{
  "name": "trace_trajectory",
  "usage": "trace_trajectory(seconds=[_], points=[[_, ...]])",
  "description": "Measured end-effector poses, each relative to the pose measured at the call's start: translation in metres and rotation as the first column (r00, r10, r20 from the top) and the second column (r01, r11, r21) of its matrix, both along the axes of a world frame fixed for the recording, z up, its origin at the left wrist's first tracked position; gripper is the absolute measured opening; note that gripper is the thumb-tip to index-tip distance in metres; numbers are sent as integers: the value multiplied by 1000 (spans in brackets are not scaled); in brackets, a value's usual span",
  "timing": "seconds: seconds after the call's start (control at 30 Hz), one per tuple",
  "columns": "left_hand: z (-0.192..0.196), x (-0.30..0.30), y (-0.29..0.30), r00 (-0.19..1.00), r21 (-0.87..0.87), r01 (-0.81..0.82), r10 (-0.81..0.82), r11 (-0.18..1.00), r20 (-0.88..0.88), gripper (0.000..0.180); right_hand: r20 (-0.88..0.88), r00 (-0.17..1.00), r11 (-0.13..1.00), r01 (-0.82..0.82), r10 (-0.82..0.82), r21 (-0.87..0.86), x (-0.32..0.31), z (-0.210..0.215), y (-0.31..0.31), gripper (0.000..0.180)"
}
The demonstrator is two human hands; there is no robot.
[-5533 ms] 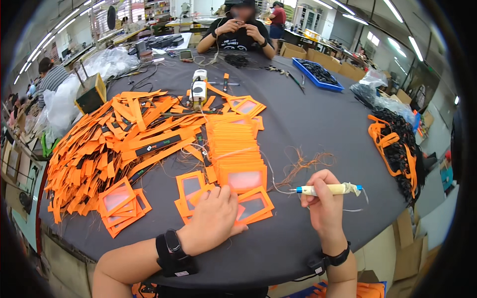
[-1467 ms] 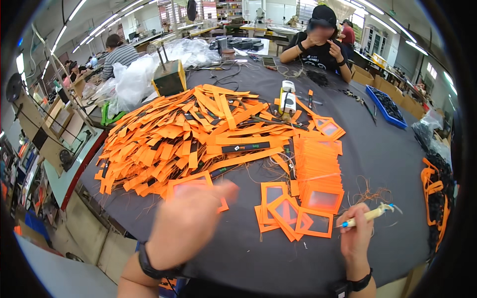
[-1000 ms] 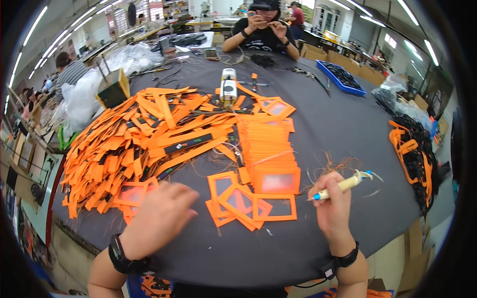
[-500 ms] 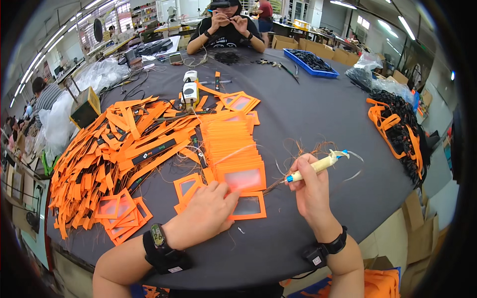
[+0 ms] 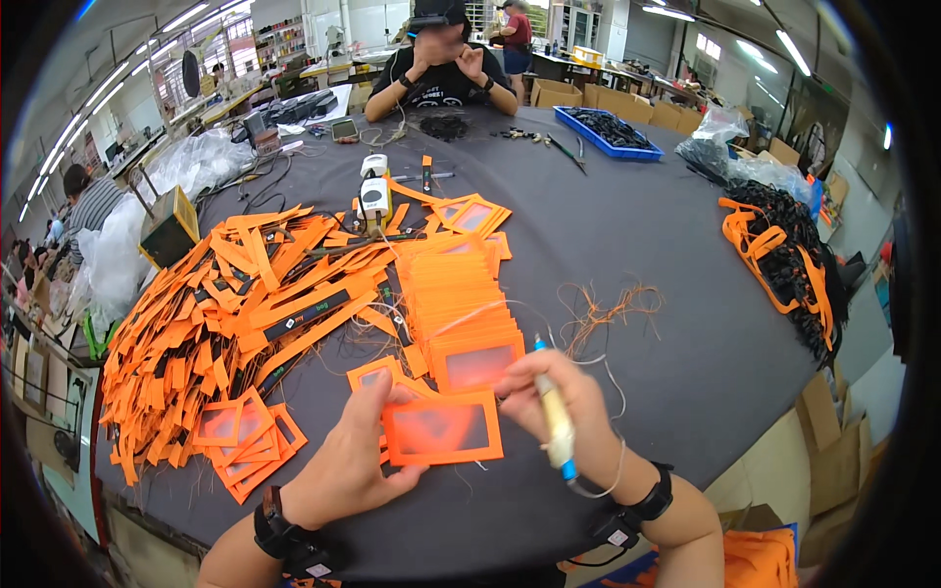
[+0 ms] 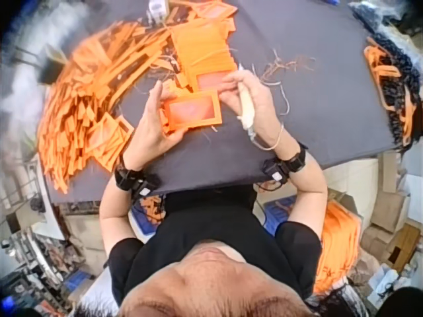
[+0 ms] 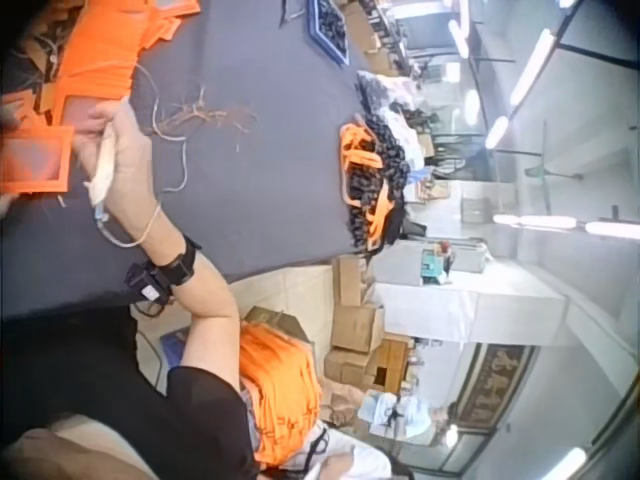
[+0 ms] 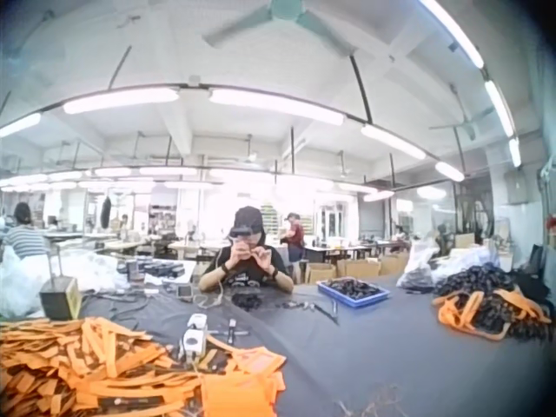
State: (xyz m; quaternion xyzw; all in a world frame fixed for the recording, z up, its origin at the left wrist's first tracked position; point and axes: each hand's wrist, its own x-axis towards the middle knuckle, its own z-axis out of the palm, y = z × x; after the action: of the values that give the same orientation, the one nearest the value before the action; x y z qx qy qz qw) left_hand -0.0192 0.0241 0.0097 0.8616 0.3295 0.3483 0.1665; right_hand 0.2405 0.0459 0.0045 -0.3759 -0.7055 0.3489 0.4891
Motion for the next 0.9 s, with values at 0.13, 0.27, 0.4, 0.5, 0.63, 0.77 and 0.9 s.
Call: trace_trajectory(seconds=[0.13, 0.27, 0.4, 0.5, 0.63, 0.77, 0.9], points=[[-4, 3, -5, 999, -83, 36, -34, 996, 21, 103, 3, 995, 944, -94, 101, -315, -11, 2, -15, 30], [0, 8, -7, 983, -323, -40, 95, 946, 156, 94, -90, 993, 948, -103, 79, -302, -9, -5, -12, 31], [-13, 3, -1, 845, -779, 197, 300, 595, 442, 53, -61, 998, 980, 18, -31, -197, -11, 2, -8, 34], [-15, 2, 0, 799, -822, 253, 369, 510, 475, 27, 1, 999, 982, 33, -34, -188, -10, 3, -7, 31], [-20, 1, 3, 747, -839, 314, 429, 445, 508, 29, -111, 994, 962, -34, 4, -270, -10, 0, -7, 22], [-22, 0, 3, 712, -844, 317, 479, 433, 514, 28, -189, 981, 955, -26, -32, -296, -13, 3, -6, 16], [-21, 0, 3, 685, -831, 312, 496, 461, 533, 26, -294, 956, 963, -76, -3, -257, -11, -5, -3, 21]])
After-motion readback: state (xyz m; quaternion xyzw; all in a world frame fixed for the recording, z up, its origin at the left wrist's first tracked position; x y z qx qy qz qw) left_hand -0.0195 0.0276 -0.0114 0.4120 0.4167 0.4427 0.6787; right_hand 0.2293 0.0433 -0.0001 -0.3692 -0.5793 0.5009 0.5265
